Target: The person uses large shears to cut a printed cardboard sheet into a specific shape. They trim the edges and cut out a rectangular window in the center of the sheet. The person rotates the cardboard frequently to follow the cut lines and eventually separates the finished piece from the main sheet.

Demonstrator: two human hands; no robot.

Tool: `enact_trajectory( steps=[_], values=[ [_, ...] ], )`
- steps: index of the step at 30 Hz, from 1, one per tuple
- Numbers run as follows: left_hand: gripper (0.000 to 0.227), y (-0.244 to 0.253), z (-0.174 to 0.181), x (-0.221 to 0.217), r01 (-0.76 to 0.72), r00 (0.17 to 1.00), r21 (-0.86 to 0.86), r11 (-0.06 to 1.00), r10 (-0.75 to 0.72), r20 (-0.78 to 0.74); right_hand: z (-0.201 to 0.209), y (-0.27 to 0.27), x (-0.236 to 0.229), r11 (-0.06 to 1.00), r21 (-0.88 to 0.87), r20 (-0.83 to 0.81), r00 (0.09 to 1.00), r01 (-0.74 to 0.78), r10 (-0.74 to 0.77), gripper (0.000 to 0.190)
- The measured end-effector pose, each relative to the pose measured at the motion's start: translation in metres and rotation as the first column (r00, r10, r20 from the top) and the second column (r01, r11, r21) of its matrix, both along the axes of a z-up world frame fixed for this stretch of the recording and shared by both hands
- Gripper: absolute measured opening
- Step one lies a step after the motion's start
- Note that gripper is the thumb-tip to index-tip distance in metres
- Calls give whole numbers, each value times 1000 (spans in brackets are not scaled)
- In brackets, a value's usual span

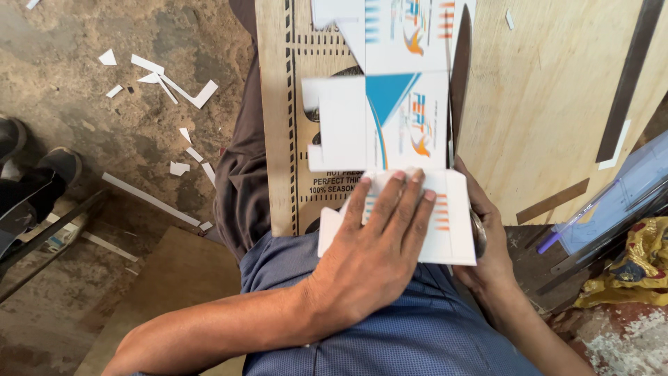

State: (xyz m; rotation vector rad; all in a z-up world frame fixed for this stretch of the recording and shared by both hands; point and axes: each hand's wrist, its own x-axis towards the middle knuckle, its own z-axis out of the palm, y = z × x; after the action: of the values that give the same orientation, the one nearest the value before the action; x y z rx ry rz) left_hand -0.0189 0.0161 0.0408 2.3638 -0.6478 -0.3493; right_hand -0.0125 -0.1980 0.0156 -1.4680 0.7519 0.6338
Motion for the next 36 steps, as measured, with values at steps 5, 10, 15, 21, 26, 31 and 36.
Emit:
enact_trajectory(
  steps=[5, 10, 15, 21, 26, 31, 36],
  values=[
    [60, 7, -33, 27, -30, 986, 384, 923, -36, 163, 12, -29, -35, 997, 58, 3, 999, 51, -52, 77],
    [100, 1, -53, 44, -19, 990, 172, 985, -5, 139, 17, -66, -22, 724, -634, -193, 962, -272, 193, 76],
    [107, -63, -58, 63, 122, 986, 139, 983, -136, 98, 16, -115, 13, 599, -762, 114, 860, -245, 497, 75],
    [63, -103, -43, 46, 546, 814, -153, 824, -565, -138, 43, -139, 12, 224, -913, -94, 708, -342, 700, 50],
    [91, -96, -87, 138, -10, 941, 213, 977, -62, 332, 20, -136, 13, 119, -973, -46, 673, -198, 738, 45],
    [77, -98, -65, 65, 632, 695, -195, 750, -660, -285, 2, -147, 30, 160, -985, 65, 700, -71, 711, 42],
    [62, -38, -111, 182, -61, 975, -108, 992, 36, -220, 8, -133, 62, 52, -993, 111, 656, 109, 747, 41]
  ],
)
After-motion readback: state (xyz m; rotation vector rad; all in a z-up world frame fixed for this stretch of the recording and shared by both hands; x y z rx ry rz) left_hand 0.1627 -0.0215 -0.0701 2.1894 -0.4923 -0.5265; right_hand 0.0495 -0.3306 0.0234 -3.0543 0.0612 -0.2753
